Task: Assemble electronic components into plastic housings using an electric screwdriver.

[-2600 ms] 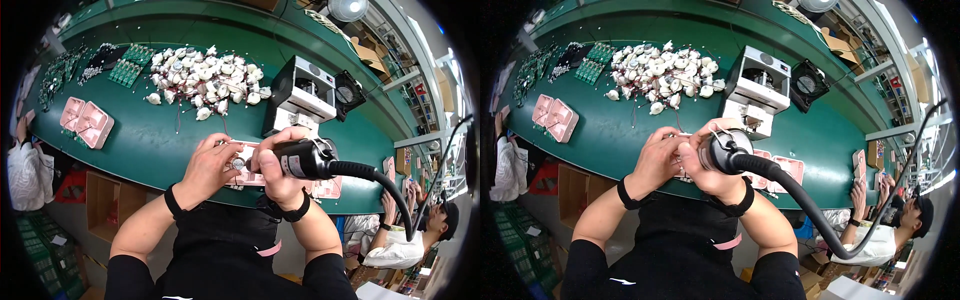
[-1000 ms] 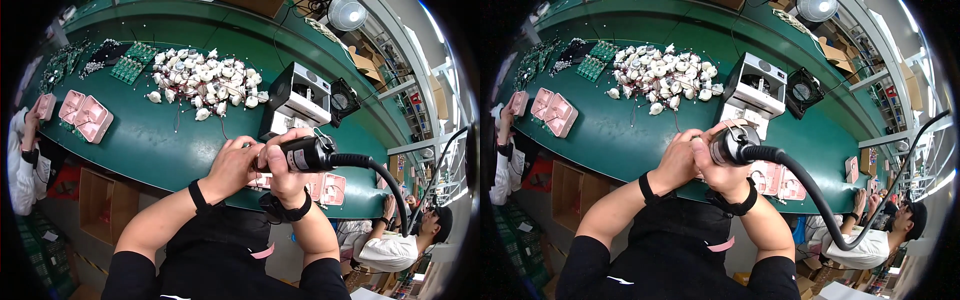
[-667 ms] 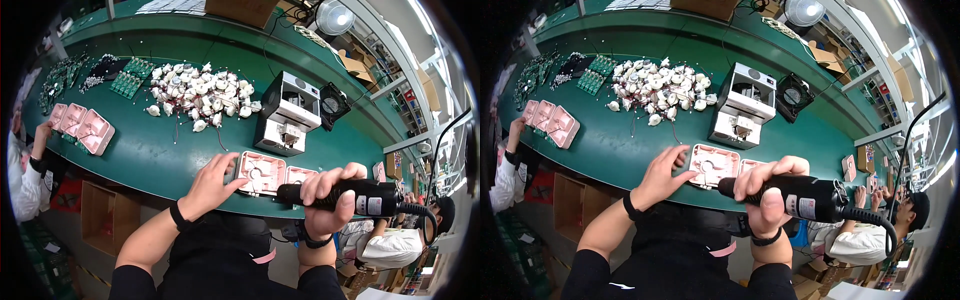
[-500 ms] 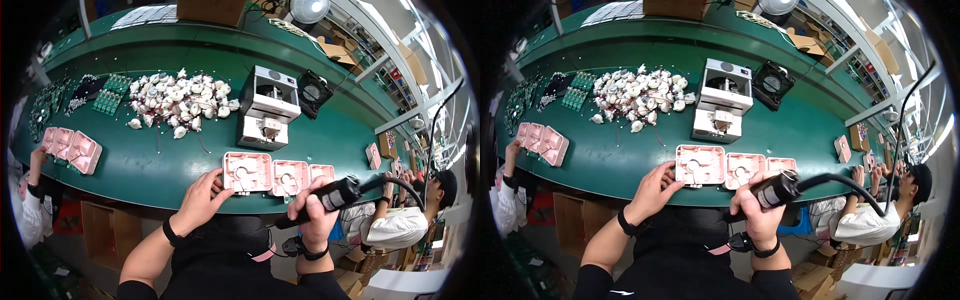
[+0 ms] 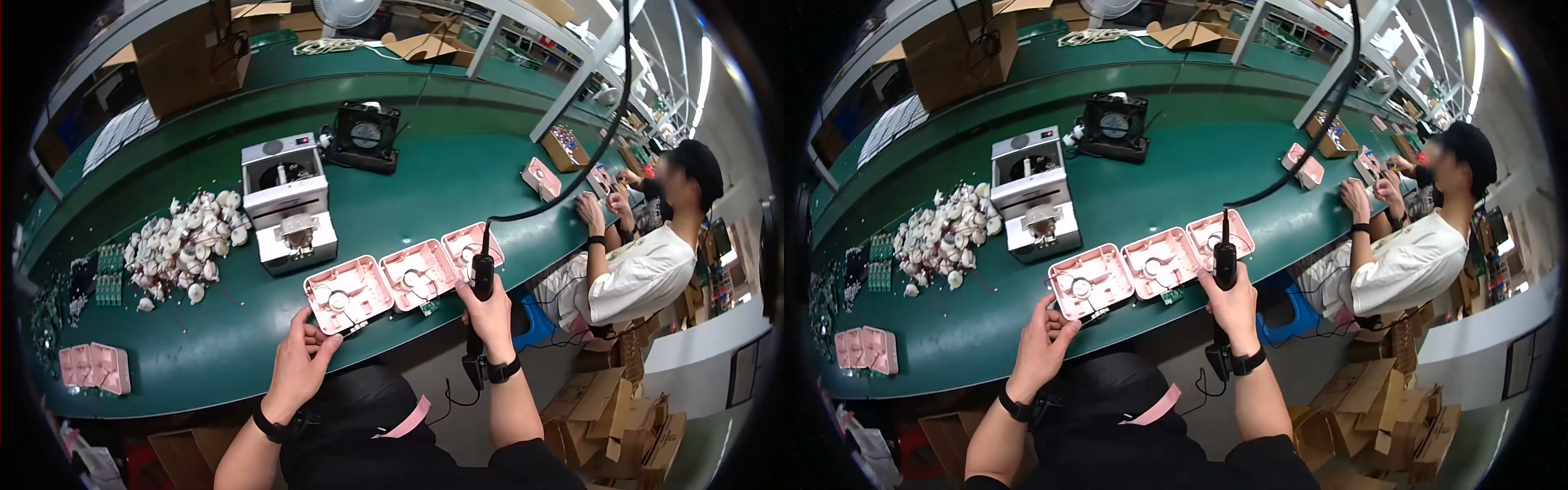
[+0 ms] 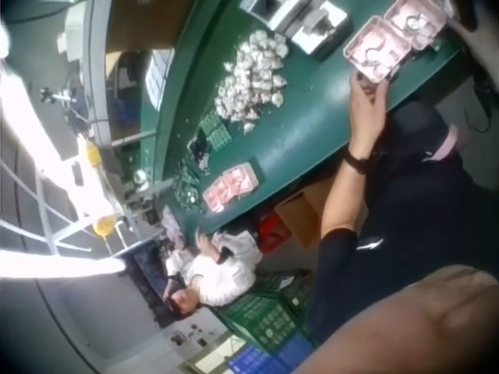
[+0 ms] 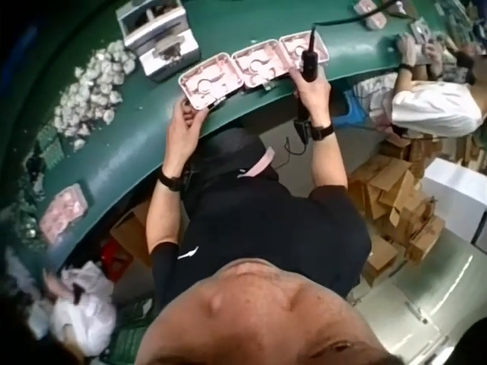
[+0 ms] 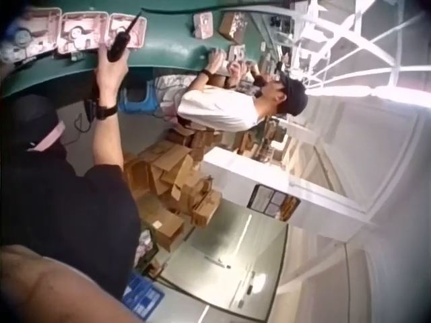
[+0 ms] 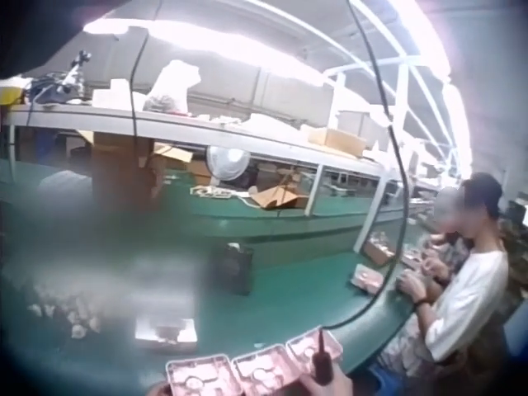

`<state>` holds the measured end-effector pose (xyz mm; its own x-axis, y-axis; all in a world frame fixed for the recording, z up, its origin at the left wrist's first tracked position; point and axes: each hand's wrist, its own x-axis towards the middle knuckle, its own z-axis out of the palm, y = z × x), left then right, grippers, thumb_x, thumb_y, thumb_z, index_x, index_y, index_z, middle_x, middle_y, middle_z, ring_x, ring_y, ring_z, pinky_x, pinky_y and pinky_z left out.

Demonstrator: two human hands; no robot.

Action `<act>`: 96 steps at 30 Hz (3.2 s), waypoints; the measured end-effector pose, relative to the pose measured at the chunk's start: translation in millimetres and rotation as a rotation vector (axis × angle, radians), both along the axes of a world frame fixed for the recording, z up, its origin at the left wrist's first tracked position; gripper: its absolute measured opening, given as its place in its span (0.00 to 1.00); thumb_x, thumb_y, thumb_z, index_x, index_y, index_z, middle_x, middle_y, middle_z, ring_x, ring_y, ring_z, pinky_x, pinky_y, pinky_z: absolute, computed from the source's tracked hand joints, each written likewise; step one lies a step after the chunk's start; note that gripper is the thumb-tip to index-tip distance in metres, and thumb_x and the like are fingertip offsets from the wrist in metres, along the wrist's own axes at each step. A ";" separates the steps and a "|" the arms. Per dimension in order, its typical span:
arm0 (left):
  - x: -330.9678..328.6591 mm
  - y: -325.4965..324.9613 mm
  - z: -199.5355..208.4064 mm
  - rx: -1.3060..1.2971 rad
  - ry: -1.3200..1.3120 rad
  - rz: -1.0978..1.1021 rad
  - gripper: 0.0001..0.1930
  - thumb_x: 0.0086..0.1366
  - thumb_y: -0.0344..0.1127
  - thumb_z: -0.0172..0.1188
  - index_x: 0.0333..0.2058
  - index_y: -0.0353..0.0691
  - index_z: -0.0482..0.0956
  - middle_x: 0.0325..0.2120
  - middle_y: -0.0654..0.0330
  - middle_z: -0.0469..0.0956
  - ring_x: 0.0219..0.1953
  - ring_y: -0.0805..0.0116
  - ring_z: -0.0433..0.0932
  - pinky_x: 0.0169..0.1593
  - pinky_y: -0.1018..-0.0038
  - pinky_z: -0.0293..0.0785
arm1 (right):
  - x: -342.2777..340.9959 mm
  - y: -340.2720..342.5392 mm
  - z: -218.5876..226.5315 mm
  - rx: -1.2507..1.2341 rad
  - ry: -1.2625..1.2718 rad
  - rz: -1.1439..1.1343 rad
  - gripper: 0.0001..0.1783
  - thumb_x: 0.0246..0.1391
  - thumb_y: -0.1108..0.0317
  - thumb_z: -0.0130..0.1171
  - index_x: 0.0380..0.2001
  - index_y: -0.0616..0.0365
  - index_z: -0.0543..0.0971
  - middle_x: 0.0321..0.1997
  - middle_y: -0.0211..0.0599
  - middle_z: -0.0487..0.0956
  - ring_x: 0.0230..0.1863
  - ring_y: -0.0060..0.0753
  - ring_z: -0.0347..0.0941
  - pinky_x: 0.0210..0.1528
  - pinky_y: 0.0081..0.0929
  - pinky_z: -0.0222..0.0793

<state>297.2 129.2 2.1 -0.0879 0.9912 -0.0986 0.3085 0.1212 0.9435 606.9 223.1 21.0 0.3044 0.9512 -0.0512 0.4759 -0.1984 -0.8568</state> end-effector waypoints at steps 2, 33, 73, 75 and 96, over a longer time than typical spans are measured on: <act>23.5 19.2 1.5 -0.021 -0.052 -0.031 0.35 0.66 0.37 0.66 0.65 0.29 0.61 0.33 0.55 0.80 0.37 0.66 0.82 0.44 0.71 0.79 | 20.0 15.9 0.8 0.031 -0.006 -0.002 0.25 0.51 0.55 0.71 0.41 0.64 0.74 0.22 0.35 0.78 0.17 0.26 0.76 0.23 0.25 0.72; -282.6 -110.2 59.6 0.330 1.184 0.731 0.16 0.62 0.34 0.67 0.47 0.36 0.80 0.43 0.50 0.82 0.42 0.52 0.83 0.45 0.64 0.80 | -43.0 -45.7 26.9 0.110 0.462 0.336 0.13 0.64 0.69 0.58 0.25 0.62 0.73 0.22 0.36 0.75 0.21 0.29 0.70 0.27 0.27 0.67; -184.8 -107.4 35.3 -0.021 0.789 0.516 0.18 0.69 0.35 0.59 0.54 0.33 0.76 0.32 0.48 0.85 0.36 0.45 0.83 0.42 0.56 0.76 | -211.0 -52.1 29.9 0.653 0.743 0.543 0.15 0.62 0.75 0.53 0.50 0.59 0.65 0.26 0.37 0.72 0.21 0.29 0.67 0.27 0.31 0.72; -167.5 -100.0 26.2 0.124 0.759 0.440 0.18 0.69 0.37 0.60 0.53 0.34 0.76 0.27 0.49 0.84 0.32 0.45 0.82 0.42 0.56 0.75 | -202.5 -46.3 33.5 0.661 0.719 0.486 0.14 0.62 0.75 0.53 0.49 0.60 0.65 0.26 0.37 0.71 0.21 0.28 0.67 0.26 0.31 0.72; -275.2 -26.8 32.7 0.120 0.904 0.611 0.17 0.60 0.34 0.70 0.46 0.37 0.80 0.33 0.56 0.84 0.34 0.68 0.83 0.40 0.72 0.78 | -107.2 8.0 13.5 0.741 0.726 0.298 0.13 0.61 0.75 0.55 0.48 0.62 0.67 0.24 0.34 0.71 0.20 0.26 0.67 0.26 0.27 0.71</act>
